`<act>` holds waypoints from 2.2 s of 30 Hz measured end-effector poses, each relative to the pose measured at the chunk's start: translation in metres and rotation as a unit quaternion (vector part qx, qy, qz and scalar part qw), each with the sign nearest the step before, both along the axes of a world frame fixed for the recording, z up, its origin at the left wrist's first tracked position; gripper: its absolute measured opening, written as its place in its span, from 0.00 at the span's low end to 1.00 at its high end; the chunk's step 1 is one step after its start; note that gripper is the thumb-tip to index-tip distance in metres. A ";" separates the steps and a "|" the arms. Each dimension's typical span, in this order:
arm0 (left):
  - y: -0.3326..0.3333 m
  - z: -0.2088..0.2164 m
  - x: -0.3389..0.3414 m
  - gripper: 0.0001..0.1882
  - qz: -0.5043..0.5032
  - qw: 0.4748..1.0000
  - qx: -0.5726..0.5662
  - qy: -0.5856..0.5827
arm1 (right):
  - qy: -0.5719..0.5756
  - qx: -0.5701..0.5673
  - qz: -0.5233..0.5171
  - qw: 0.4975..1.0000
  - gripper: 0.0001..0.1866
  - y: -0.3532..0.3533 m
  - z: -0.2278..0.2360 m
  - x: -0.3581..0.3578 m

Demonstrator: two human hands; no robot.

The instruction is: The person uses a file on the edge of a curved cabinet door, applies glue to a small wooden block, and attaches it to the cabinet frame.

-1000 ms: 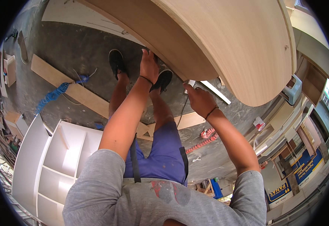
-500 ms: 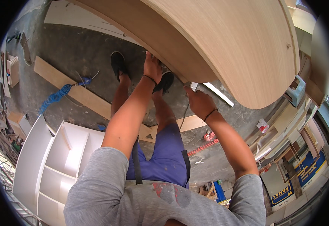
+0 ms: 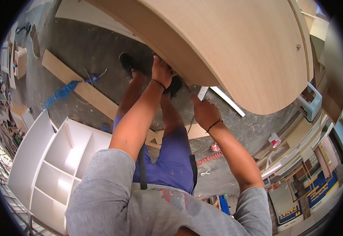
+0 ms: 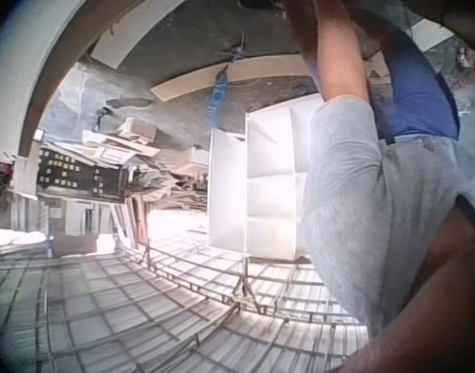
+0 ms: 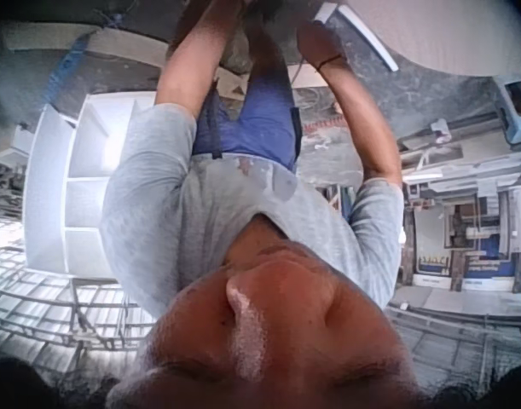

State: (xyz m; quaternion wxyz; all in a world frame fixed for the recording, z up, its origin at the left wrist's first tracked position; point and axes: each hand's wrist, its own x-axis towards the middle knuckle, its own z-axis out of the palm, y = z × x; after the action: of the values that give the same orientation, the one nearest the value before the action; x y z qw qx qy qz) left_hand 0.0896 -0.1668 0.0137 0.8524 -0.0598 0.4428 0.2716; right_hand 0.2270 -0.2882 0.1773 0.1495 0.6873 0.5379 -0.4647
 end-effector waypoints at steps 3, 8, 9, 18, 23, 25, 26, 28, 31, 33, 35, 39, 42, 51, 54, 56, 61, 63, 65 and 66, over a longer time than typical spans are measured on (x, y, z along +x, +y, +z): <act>-0.020 0.010 -0.011 0.40 0.030 0.999 0.024 0.005 | 0.020 -0.030 -0.040 0.999 0.27 0.008 0.028 -0.010; -0.023 0.061 -0.008 0.38 0.040 0.994 0.002 0.106 | 0.079 0.088 -0.094 0.989 0.23 0.010 0.055 -0.005; -0.022 0.067 -0.010 0.38 0.027 0.991 0.016 0.131 | 0.079 0.088 -0.094 0.989 0.22 0.015 0.059 -0.005; 0.002 0.026 -0.014 0.36 -0.055 0.974 0.134 0.175 | 0.068 -0.035 -0.113 0.991 0.21 0.054 0.079 -0.009; -0.006 0.034 -0.005 0.35 -0.012 0.959 0.193 0.206 | 0.082 -0.046 -0.047 0.994 0.23 0.060 0.078 -0.005; -0.008 0.035 -0.002 0.34 0.011 0.959 0.197 0.205 | 0.077 -0.047 -0.023 0.996 0.24 0.059 0.072 -0.004; -0.009 0.035 0.000 0.34 0.034 0.961 0.190 0.197 | 0.071 -0.041 -0.013 0.997 0.24 0.056 0.068 -0.003; -0.015 0.025 0.004 0.34 0.061 0.959 0.197 0.195 | 0.066 -0.029 0.008 0.997 0.24 0.049 0.061 -0.002; -0.022 0.015 0.011 0.34 0.065 0.949 0.231 0.205 | 0.035 -0.092 -0.039 0.994 0.24 0.055 0.072 -0.009; -0.024 0.017 0.014 0.34 0.065 0.946 0.241 0.205 | 0.031 -0.052 -0.029 0.998 0.23 0.048 0.071 -0.008; -0.030 0.006 0.016 0.34 0.055 0.943 0.241 0.221 | 0.020 -0.033 0.014 0.999 0.23 0.039 0.052 0.000; -0.027 -0.020 0.014 0.32 0.011 0.942 0.224 0.251 | 0.020 0.012 0.060 0.998 0.22 0.029 0.012 -0.002; -0.033 -0.016 0.012 0.32 -0.002 0.933 0.273 0.234 | 0.020 -0.046 -0.019 0.999 0.22 0.035 0.033 -0.005; -0.045 -0.029 0.016 0.34 0.020 0.958 0.195 0.207 | -0.004 0.007 0.094 0.996 0.22 0.024 0.015 -0.003; -0.047 -0.024 0.016 0.35 0.034 0.952 0.234 0.193 | -0.011 -0.041 0.042 0.998 0.23 0.031 0.034 -0.006; -0.048 0.004 0.015 0.35 0.071 0.957 0.221 0.173 | -0.015 -0.032 0.041 0.999 0.23 0.029 0.053 -0.001; -0.058 -0.003 0.028 0.35 0.085 0.953 0.224 0.186 | -0.016 -0.033 0.062 0.997 0.23 0.022 0.048 0.006; -0.056 -0.017 0.026 0.34 0.057 0.961 0.195 0.188 | -0.016 -0.051 0.059 0.997 0.24 0.022 0.032 0.004; -0.057 -0.021 0.026 0.34 0.053 0.963 0.188 0.186 | -0.006 -0.028 0.069 0.997 0.24 0.019 0.024 0.008; -0.058 -0.019 0.024 0.34 0.050 0.964 0.183 0.187 | 0.001 -0.019 0.074 0.997 0.24 0.018 0.023 0.007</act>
State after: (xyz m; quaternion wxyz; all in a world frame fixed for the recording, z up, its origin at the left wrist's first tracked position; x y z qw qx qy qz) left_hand 0.1138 -0.2248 -0.0057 0.7360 0.1265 0.5338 0.3967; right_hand 0.2340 -0.2703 0.2005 0.1956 0.6420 0.5789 -0.4631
